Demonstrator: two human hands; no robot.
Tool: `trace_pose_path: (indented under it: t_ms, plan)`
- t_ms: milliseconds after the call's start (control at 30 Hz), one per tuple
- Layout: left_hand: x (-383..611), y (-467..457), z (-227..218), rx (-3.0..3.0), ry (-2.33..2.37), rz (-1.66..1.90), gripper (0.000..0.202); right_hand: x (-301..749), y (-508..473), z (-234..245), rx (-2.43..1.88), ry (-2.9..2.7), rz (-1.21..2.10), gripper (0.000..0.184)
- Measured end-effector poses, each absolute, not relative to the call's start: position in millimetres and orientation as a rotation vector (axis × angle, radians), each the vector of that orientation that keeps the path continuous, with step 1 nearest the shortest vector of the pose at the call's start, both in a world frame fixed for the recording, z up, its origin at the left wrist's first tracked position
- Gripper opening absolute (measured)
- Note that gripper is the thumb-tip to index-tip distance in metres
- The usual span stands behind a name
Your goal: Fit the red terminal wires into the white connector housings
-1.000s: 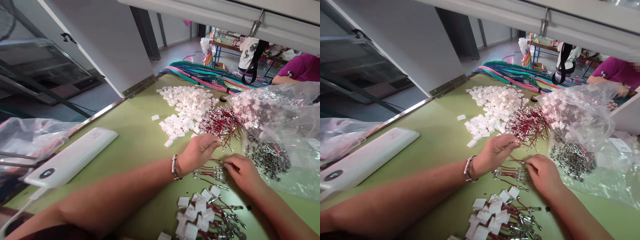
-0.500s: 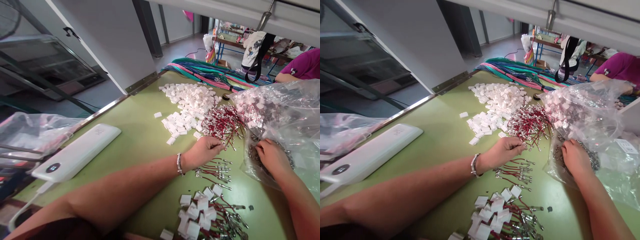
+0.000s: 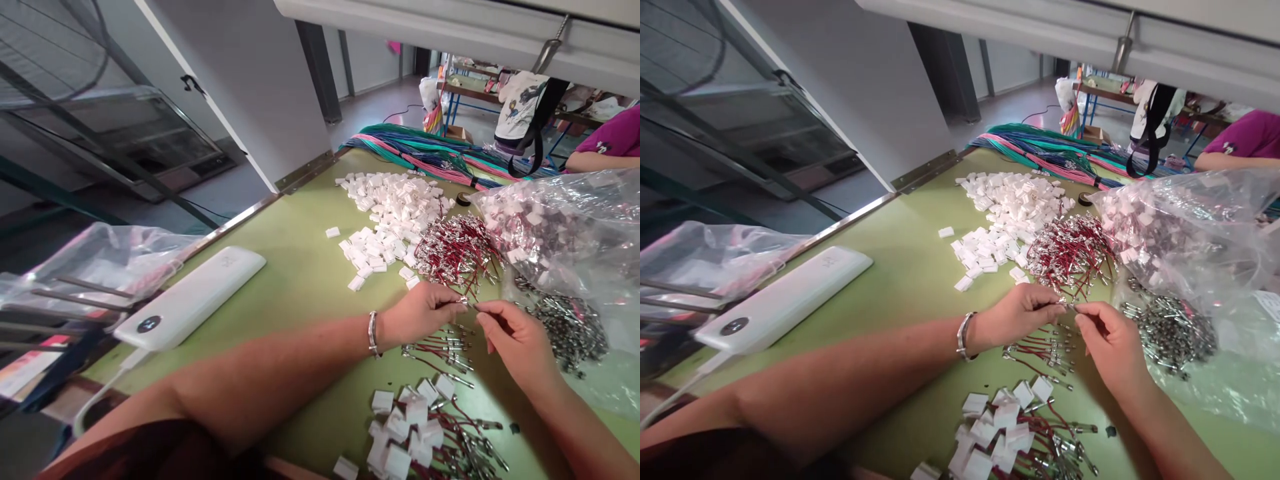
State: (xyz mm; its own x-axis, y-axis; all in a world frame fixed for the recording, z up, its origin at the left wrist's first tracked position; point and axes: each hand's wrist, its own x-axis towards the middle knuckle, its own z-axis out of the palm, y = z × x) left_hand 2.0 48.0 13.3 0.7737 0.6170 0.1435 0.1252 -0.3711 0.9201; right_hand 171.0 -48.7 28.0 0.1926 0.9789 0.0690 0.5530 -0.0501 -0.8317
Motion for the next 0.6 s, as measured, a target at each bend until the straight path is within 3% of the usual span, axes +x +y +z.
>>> trace_pose_path:
  t_ms: [333,433,600]
  plan:
    - [1.0,48.0,10.2,1.900,0.587,0.518,0.034,174.2,-45.1,25.9,-1.625,-1.555,0.565,0.017]
    - [-2.2,48.8,7.6,2.153,0.514,0.557,0.033,174.0,-45.3,25.8,-1.606,-1.665,0.534,0.017]
    - [-7.5,50.1,3.9,2.735,0.196,0.602,0.027,166.1,-52.2,25.9,-1.686,-1.618,0.816,0.021]
